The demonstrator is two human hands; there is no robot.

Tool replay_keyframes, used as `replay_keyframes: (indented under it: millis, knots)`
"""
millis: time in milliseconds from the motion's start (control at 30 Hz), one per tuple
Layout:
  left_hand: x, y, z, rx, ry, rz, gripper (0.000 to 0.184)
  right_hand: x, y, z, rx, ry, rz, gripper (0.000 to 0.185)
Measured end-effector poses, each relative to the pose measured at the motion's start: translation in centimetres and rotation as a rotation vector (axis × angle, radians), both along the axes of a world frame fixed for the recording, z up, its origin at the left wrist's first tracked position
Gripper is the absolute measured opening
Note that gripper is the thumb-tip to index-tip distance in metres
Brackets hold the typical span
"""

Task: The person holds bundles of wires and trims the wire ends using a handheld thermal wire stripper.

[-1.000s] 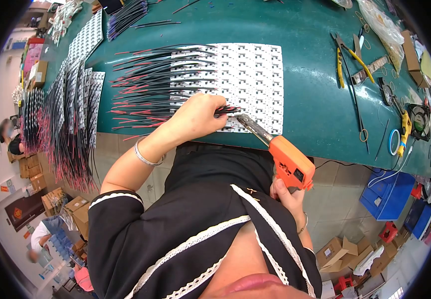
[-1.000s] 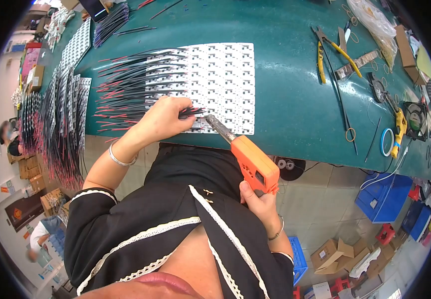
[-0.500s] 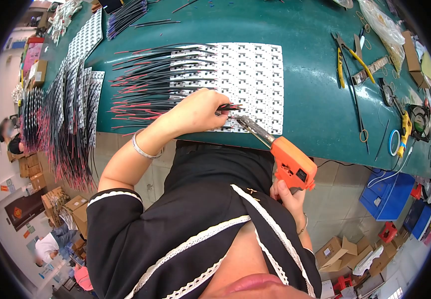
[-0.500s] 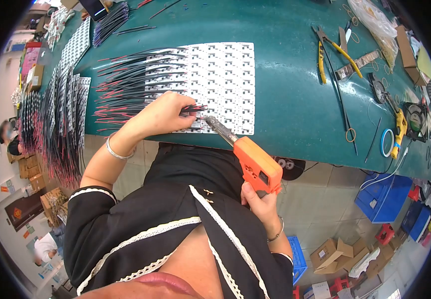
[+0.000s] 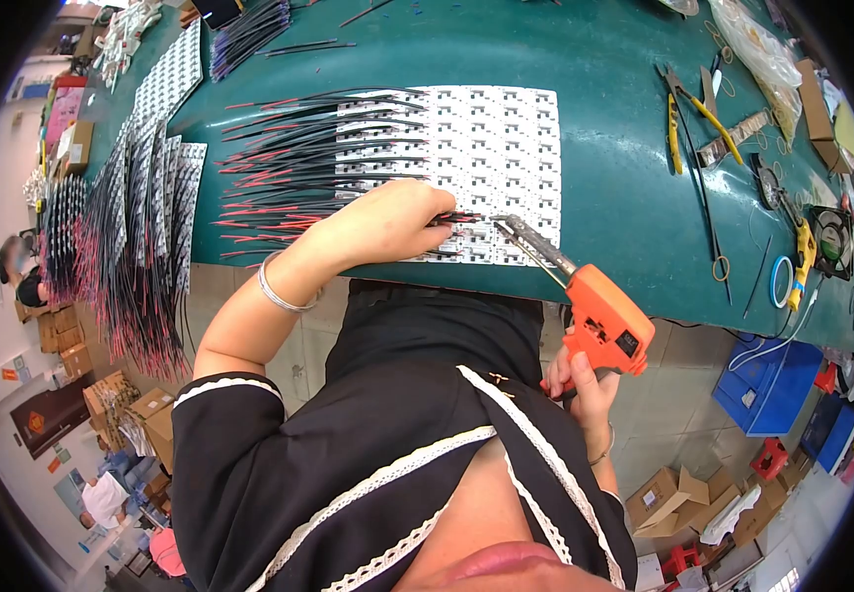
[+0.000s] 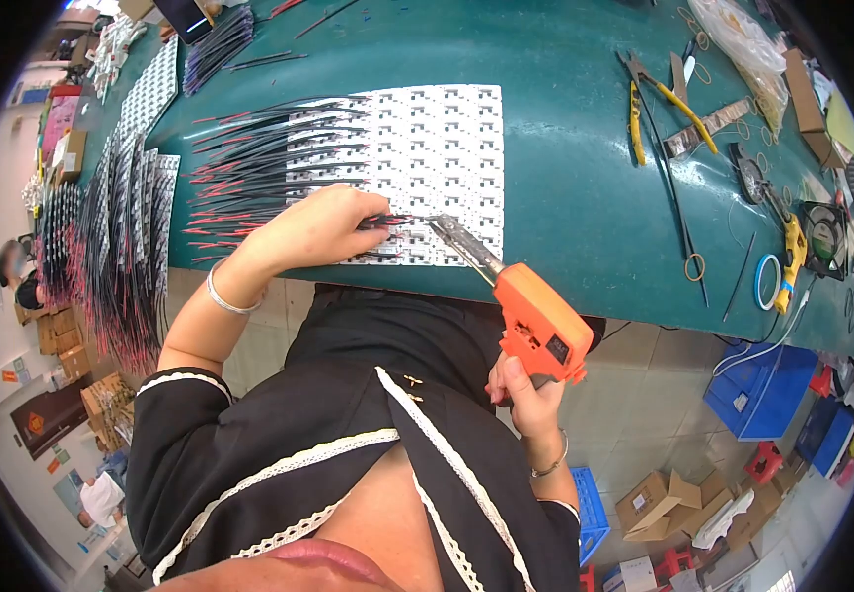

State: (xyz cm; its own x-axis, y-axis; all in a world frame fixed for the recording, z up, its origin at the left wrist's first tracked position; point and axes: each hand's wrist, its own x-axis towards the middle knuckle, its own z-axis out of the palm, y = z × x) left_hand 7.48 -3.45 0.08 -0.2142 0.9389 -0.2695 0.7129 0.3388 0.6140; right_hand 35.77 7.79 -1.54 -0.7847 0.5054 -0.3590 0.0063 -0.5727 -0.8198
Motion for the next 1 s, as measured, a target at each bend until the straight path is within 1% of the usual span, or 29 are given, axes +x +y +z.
replay_keyframes:
  millis: [33, 133, 167, 200, 233, 267, 300, 333, 367, 400, 467, 533, 600, 667, 733, 767, 800, 867, 900, 1000]
  knots:
    - [-0.2, -0.1, 0.0, 0.022, -0.006, -0.021, 0.013, 0.0, 0.3, -0.1, 0.003, 0.013, 0.006, 0.027]
    - [-1.3, 0.5, 1.4, -0.045, 0.102, 0.004, 0.014, 0.0, 0.6, -0.5, 0.023, 0.042, 0.0, 0.03]
    - [-1.9, 0.8, 2.8, 0.012, 0.093, 0.074, 0.013, 0.0, 0.7, -0.5, 0.033, 0.049, -0.008, 0.031]
    - [-2.9, 0.6, 3.1, 0.147, 0.031, 0.2, 0.01, 0.1, 0.8, -0.5, 0.031, 0.044, -0.025, 0.03]
    - [-3.5, 1.0, 4.9, 0.284, -0.09, 0.38, 0.009, 0.1, 0.9, -0.5, 0.029, 0.039, -0.041, 0.03]
    - [-4.0, 1.4, 7.1, 0.36, -0.073, 0.53, 0.012, 0.1, 1.0, -0.4, 0.027, 0.034, -0.056, 0.029]
    - [-5.4, 1.2, 8.1, 0.595, 0.036, 0.532, 0.02, 0.1, 1.1, -0.4, 0.043, 0.053, -0.068, 0.028]
    - [-6.4, 1.4, 9.3, 0.795, 0.076, 0.588, 0.026, 0.0, 1.2, -0.4, 0.058, 0.071, -0.081, 0.028]
    - [-7.4, 1.5, 10.8, 0.936, 0.159, 0.642, 0.031, -0.1, 1.3, -0.4, 0.072, 0.09, -0.092, 0.027]
    - [-8.9, 1.8, 11.5, 1.126, 0.089, 0.626, 0.029, -0.2, 1.3, -0.4, 0.075, 0.092, -0.101, 0.028]
    - [-11.1, 3.3, 11.4, 1.367, 0.033, 0.508, 0.02, -0.4, 1.4, -0.3, 0.083, 0.102, -0.115, 0.028]
    - [-12.6, 5.1, 9.8, 1.342, -0.004, 0.605, 0.022, -0.4, 1.4, -0.2, 0.078, 0.104, -0.111, 0.028]
    - [-13.5, 6.8, 7.5, 1.273, -0.077, 0.634, 0.024, -0.3, 1.4, -0.4, 0.076, 0.106, -0.107, 0.029]
    - [-14.6, 7.7, 5.1, 1.104, -0.009, 0.65, 0.025, 0.0, 1.4, -0.6, 0.071, 0.102, -0.104, 0.03]
    - [-14.8, 8.5, 3.0, 1.028, -0.108, 0.699, 0.023, 0.0, 1.3, -0.5, 0.067, 0.09, -0.109, 0.029]
    - [-15.1, 8.8, 2.2, 1.021, -0.019, 0.641, 0.026, 0.0, 1.3, -0.4, 0.065, 0.083, -0.111, 0.029]
    - [-15.3, 8.9, 1.4, 1.035, -0.066, 0.637, 0.025, 0.1, 1.4, -0.3, 0.072, 0.074, -0.099, 0.03]
    - [-14.8, 9.2, 0.8, 1.058, -0.159, 0.629, 0.024, 0.2, 1.5, -0.2, 0.082, 0.054, -0.073, 0.032]
    - [-15.2, 9.1, 0.4, 1.02, -0.161, 0.597, 0.024, 0.1, 1.6, -0.3, 0.079, 0.067, -0.085, 0.031]
    - [-15.4, 9.1, 0.7, 0.991, -0.07, 0.59, 0.023, -0.2, 1.6, -0.6, 0.077, 0.109, -0.108, 0.029]
